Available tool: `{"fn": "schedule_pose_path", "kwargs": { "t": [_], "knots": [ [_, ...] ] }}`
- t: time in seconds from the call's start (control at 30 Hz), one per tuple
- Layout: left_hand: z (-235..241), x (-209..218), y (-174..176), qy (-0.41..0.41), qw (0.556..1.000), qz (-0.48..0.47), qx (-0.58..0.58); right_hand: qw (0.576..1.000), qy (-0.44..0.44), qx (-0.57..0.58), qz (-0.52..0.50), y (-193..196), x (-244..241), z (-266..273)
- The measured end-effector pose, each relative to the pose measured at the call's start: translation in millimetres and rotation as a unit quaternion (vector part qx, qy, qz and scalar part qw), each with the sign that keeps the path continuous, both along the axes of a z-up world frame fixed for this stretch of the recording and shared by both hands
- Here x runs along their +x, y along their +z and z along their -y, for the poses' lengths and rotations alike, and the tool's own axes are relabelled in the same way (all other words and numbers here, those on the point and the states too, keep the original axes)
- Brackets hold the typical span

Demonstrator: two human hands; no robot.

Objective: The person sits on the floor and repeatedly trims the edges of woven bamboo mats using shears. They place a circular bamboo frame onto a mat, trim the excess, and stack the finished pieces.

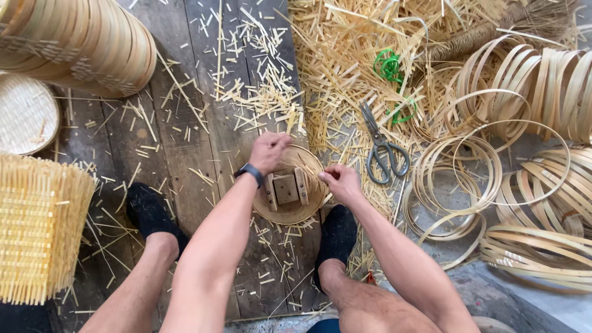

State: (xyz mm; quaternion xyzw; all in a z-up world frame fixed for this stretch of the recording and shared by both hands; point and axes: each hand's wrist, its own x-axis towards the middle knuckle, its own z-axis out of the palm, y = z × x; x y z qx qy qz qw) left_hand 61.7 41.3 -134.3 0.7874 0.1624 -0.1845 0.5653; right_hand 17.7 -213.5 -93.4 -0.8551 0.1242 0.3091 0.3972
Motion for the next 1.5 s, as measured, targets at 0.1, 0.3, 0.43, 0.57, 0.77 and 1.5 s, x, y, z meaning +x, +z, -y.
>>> {"fn": "schedule_pose_path", "kwargs": {
  "t": [0.1,0.3,0.43,0.57,0.77,1.5],
  "knots": [
    [-43,-42,-2,0.037,0.964,0.070,0.253,0.967,-0.093,0.137,-0.195,1,-22,9],
    [-70,-101,7,0.162,0.975,-0.135,0.065,0.956,-0.137,0.218,-0.143,-18,-33,13],
    [-59,-88,21,0.202,0.950,-0.207,0.121,0.955,-0.146,0.200,-0.160,-19,-26,11],
    [-59,-82,42,0.210,0.956,-0.186,0.087,0.956,-0.163,0.204,-0.137,11,-30,6],
    [-25,-151,56,0.323,0.841,-0.228,-0.368,0.884,-0.225,0.350,-0.213,29,-44,5],
    [44,-194,39,0.487,0.784,-0.189,-0.337,0.947,-0.177,0.207,-0.172,12,-72,-32]
  ]
}}
